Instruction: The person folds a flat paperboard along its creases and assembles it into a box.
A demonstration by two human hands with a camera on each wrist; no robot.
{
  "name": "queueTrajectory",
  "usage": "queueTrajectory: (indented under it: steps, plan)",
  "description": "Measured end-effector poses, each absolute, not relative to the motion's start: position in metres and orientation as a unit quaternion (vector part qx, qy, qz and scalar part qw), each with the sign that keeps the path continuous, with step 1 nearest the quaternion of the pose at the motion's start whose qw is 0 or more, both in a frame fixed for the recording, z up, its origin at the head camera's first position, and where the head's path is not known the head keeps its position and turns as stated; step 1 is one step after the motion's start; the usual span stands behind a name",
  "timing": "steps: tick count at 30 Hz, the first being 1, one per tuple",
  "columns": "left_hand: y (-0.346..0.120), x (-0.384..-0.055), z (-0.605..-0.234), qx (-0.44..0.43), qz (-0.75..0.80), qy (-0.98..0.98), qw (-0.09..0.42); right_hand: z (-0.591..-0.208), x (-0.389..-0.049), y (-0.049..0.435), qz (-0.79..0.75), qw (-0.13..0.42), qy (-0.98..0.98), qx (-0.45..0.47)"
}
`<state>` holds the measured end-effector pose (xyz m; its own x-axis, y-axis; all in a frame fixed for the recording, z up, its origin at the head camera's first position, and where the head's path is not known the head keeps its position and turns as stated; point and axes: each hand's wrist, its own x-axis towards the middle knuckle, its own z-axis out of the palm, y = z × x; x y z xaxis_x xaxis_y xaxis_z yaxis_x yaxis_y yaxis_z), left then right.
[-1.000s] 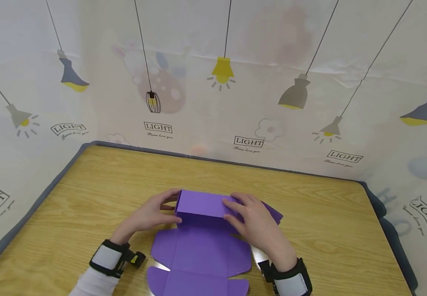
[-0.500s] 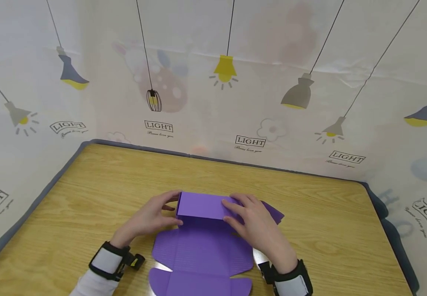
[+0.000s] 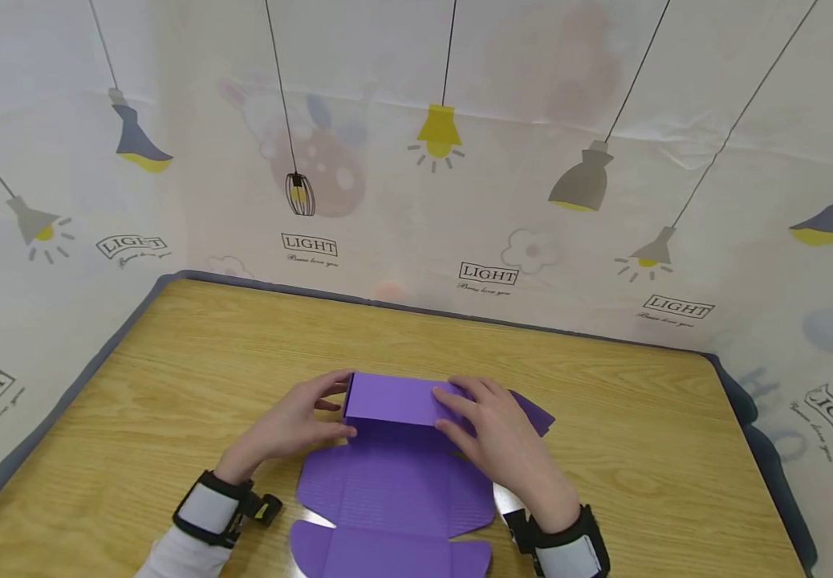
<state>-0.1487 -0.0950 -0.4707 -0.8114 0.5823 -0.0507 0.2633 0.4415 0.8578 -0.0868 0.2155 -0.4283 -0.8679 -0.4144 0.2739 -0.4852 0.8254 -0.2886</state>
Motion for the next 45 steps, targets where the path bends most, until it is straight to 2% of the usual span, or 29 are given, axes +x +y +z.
queueTrajectory:
  steps: [16,33,45]
  plan:
    - [-0.095,-0.148,-0.469,0.263,0.457,0.834,0.162,-0.428,-0.078,0.223,0.156,0.116,-0.952,0.237]
    - [-0.096,-0.149,-0.472,0.259,0.459,0.834,0.166,-0.440,-0.065,0.240,0.125,0.211,-0.933,0.263]
    - [-0.096,-0.149,-0.473,0.259,0.457,0.834,0.168,-0.445,-0.065,0.237,0.134,0.185,-0.949,0.216]
